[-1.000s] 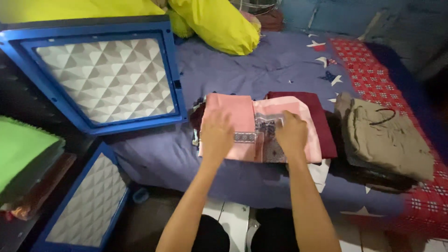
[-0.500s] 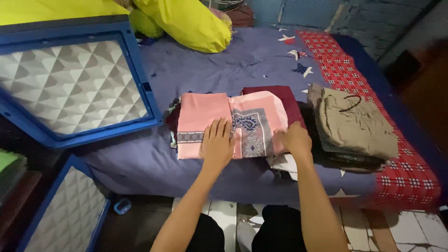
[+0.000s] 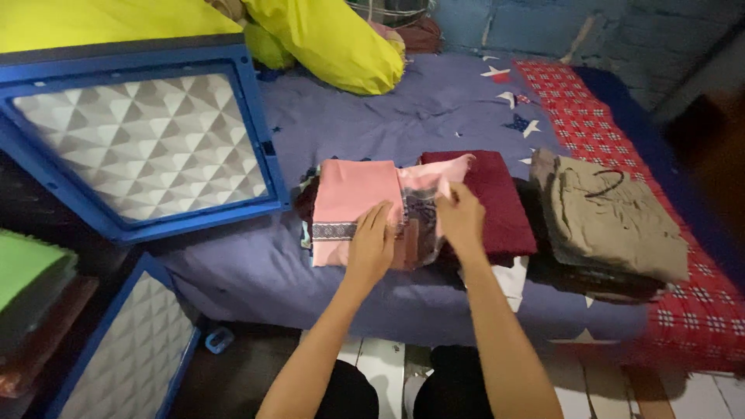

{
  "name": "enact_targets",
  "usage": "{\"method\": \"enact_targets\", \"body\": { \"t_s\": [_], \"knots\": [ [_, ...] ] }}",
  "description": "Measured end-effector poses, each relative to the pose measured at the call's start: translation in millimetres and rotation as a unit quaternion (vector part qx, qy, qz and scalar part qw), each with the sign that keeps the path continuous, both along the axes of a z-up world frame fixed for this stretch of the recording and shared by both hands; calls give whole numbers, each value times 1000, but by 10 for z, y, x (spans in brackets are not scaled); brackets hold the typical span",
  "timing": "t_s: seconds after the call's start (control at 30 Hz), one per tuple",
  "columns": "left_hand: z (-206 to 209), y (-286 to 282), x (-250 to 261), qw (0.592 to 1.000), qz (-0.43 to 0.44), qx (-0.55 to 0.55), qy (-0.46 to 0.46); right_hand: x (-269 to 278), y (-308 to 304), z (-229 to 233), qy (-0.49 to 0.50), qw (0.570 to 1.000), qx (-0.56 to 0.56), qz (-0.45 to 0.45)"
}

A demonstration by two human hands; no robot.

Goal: The person folds several pieces of clothing on a bed and places them into a blue storage cabinet. The person handles a green cloth, a patterned cloth, a black cloth, a pink patterned cloth, and a maroon cloth, folding each and stacking them inside the cabinet.

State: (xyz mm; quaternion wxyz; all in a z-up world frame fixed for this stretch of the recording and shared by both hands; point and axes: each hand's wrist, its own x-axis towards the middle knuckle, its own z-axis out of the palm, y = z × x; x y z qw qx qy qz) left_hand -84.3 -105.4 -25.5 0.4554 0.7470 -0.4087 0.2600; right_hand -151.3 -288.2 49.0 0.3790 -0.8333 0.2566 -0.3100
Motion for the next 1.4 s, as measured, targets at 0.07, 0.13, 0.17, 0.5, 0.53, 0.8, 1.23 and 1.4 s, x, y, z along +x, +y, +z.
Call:
{"method": "enact_targets", "body": {
  "t_s": [0.07, 0.13, 0.17, 0.5, 0.53, 0.8, 1.23, 1.4],
  "knots": [
    [158, 105, -72, 994, -38, -47, 86, 178, 336, 36, -38, 999, 7, 38],
    [239, 203, -89, 978, -74, -95, 172, 194, 738, 178, -74, 994, 15, 76],
    [247, 253, -66, 958, -74, -176, 216, 122, 971, 307, -44, 987, 25, 152],
    [12, 593, 284, 976, 104, -110, 155, 644, 860, -341, 18, 958, -275, 82],
    [47, 627, 279, 976, 105, -110, 155, 643, 851, -352, 18, 958, -275, 83],
    [266, 765, 175, 935, 349, 10, -68, 524, 1030, -214, 189, 941, -268, 81],
    [255, 155, 560, 924, 236, 281, 107, 698, 515, -549, -14, 966, -254, 47],
    [-182, -240, 877, 925, 352, 114, -83, 687, 407, -473, -85, 977, -197, 18]
  ]
}}
